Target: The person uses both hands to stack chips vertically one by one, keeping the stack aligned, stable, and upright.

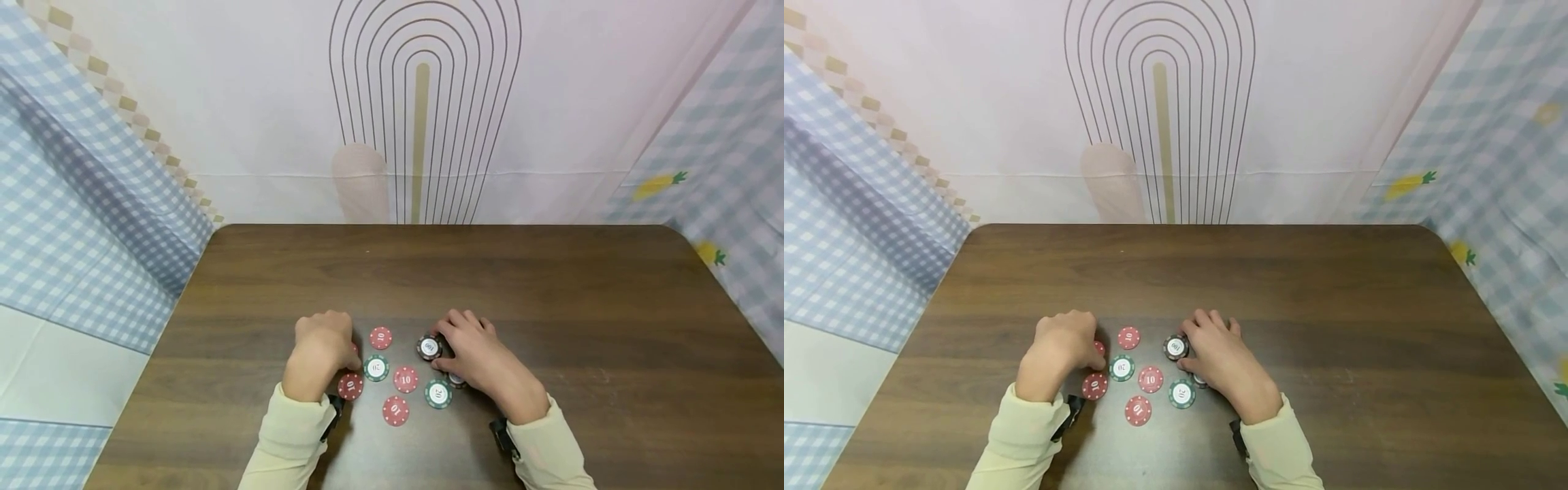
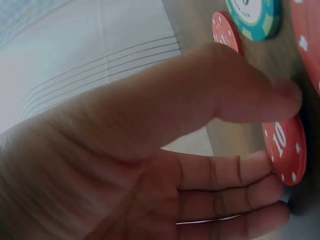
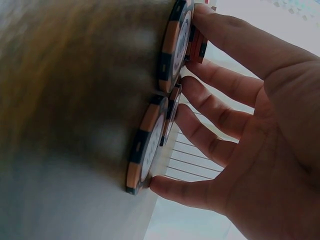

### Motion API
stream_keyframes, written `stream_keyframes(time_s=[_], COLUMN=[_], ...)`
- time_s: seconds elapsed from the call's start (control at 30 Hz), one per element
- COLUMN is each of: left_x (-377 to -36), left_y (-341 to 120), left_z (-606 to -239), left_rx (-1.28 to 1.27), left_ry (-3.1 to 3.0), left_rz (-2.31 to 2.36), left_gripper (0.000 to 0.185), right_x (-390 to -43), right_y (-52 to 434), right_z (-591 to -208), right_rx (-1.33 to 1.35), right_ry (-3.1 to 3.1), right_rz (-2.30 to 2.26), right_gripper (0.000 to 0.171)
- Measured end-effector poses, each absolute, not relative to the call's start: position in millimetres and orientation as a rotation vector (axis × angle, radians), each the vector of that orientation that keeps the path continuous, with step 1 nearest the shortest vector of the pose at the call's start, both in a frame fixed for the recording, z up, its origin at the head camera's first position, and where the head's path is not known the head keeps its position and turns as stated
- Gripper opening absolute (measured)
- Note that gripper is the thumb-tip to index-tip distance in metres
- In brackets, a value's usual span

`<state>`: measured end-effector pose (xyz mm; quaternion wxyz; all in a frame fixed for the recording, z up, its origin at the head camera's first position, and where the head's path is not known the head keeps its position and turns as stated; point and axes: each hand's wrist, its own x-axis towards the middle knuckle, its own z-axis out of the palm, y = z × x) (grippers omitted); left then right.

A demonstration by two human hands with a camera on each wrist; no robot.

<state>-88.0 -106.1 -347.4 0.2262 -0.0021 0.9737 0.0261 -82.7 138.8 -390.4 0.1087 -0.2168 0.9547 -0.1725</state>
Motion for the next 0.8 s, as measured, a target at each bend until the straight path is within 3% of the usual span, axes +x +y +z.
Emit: stream_keyframes(time_s=[0.8], left_x=[-79.7], left_y=[-101.6], left_z=[-333.3], left_rx=[0.037], left_ry=[2.728], left_rz=[0.111], left_gripper=[0.029], right_x=[-82.5], right_y=[139.5], right_z=[-390.8], right_rx=[-0.641], right_ry=[2.808], right_rz=[-0.501], right_gripper=[0.037])
